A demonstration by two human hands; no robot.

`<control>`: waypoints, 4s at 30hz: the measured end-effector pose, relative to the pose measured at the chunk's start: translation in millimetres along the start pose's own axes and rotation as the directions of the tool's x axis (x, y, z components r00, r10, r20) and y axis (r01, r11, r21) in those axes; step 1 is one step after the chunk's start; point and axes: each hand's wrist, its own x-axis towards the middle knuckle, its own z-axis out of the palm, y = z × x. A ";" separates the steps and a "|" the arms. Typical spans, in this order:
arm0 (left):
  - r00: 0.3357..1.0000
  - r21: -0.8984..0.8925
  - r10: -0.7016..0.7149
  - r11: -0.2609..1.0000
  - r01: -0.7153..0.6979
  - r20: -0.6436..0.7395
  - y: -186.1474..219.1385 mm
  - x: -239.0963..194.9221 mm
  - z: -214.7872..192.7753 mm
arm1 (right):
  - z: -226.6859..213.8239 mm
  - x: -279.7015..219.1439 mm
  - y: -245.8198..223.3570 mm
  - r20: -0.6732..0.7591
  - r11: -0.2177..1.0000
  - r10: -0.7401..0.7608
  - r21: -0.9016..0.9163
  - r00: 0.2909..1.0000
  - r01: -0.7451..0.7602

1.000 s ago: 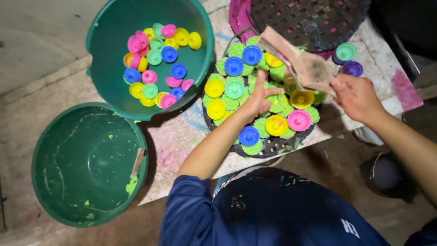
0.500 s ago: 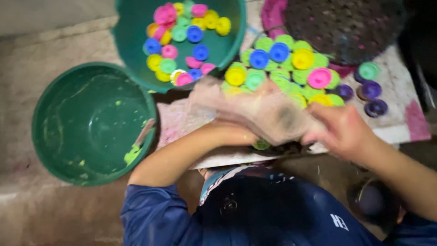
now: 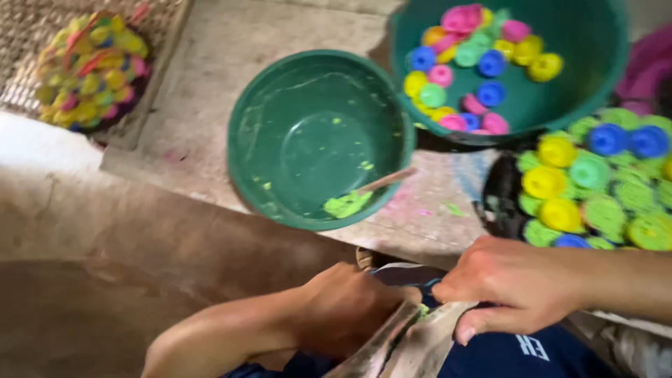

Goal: The person scoops green paste from a green basin using a wooden spreader and fills small colorful plastic molds arranged in a black tray. The person repeatedly scrapes the spreader against the basin to collect more paste and continues filling the molds one by one.

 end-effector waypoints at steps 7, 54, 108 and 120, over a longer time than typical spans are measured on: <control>0.868 -0.350 -0.359 0.906 0.237 -0.343 -56.7 -104.3 -11.5 | -12.3 60.6 20.0 0.035 0.981 -0.008 0.196 0.999 0.002; -0.093 -0.433 -0.424 0.894 0.119 -0.901 -345.1 -4.1 154.7 | -15.1 135.3 139.9 0.053 0.373 0.922 -0.384 0.383 -0.844; -0.247 -0.313 -0.257 0.923 0.223 -0.934 -254.1 -22.9 41.8 | -73.7 96.0 187.5 -0.148 0.300 0.889 -0.525 0.433 -0.797; 0.368 -0.014 -0.180 0.911 0.411 -0.912 -205.3 -36.8 -38.5 | -138.4 104.4 127.1 -0.033 0.950 0.297 -0.088 0.954 -0.299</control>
